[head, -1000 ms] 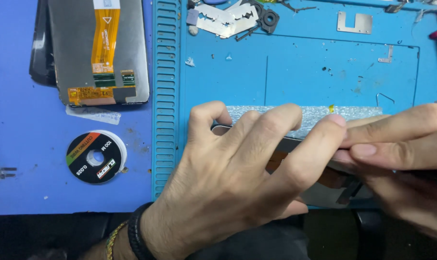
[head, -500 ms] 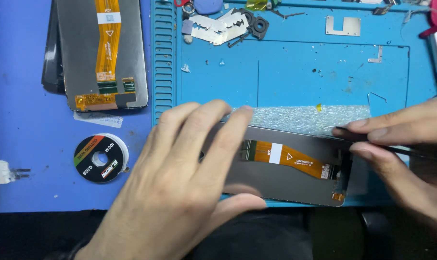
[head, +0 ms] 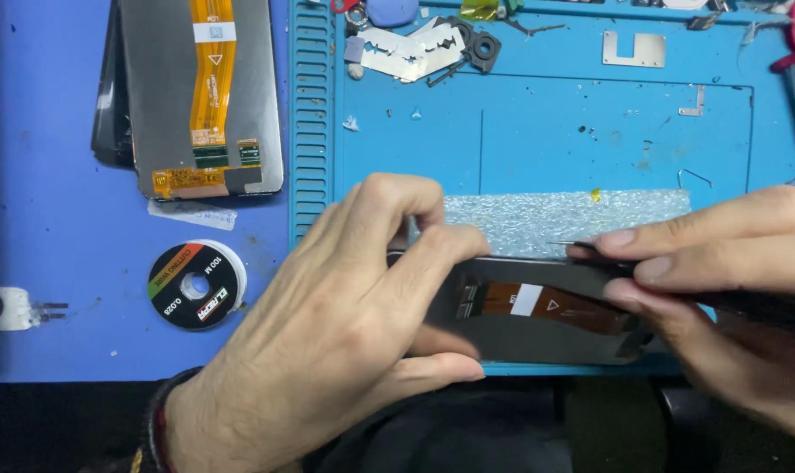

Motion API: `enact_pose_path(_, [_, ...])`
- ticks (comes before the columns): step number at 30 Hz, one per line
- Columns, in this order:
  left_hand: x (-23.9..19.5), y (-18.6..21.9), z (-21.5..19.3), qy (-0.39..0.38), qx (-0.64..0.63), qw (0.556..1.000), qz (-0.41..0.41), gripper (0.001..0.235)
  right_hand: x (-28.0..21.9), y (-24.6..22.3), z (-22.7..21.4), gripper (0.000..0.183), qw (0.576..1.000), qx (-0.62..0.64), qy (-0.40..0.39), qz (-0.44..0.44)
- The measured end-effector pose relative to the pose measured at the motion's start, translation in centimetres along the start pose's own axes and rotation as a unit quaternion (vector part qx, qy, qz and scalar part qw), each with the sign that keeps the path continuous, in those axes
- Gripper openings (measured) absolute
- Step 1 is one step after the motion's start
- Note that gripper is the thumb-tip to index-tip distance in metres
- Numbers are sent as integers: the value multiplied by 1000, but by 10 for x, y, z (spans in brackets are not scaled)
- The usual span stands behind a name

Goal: The person uses a thin metal prying tool to carefully separate the screen assembly from the phone's frame. They work along the edges of the device, prying gently to release adhesive or clips while holding the phone steady on a blue work mat.

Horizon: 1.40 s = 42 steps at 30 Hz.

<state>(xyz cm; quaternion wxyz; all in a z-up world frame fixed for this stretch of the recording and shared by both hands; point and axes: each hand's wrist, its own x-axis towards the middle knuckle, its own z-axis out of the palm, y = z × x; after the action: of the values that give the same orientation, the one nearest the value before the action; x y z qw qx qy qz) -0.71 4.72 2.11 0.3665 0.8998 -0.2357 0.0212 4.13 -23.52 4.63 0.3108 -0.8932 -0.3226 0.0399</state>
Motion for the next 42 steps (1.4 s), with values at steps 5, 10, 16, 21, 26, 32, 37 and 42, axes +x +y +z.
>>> enact_pose_path(5, [-1, -8, 5, -6, -20, 999, 34, 81, -9, 19, 11, 17, 999, 22, 11, -41])
enact_pose_path(10, [-4, -12, 6, 3, -5, 999, 42, 80, -16, 19, 14, 26, 1000, 25, -1, -11])
enact_pose_path(16, [-7, -14, 9, 17, -18, 999, 41, 79, -25, 31, 15, 35, 999, 44, -1, -15])
enact_pose_path(21, [-8, -15, 10, 23, -7, 999, 47, 80, -28, 26, 16, 31, 999, 22, 17, 23])
enact_pose_path(26, [-7, -16, 10, 27, -22, 998, 45, 82, -23, 24, 3, 32, 966, 125, -25, 225])
enact_pose_path(32, [-7, -14, 10, 31, -26, 998, 44, 77, -3, 7, 11, 32, 998, 41, -28, -25])
enact_pose_path(37, [-8, -14, 10, 32, -47, 998, 28, 71, -3, 15, 13, 29, 998, 21, -43, -28])
enact_pose_path(42, [-8, -13, 11, 26, -42, 998, 37, 76, 3, 0, 19, 31, 1000, 2, -12, -20])
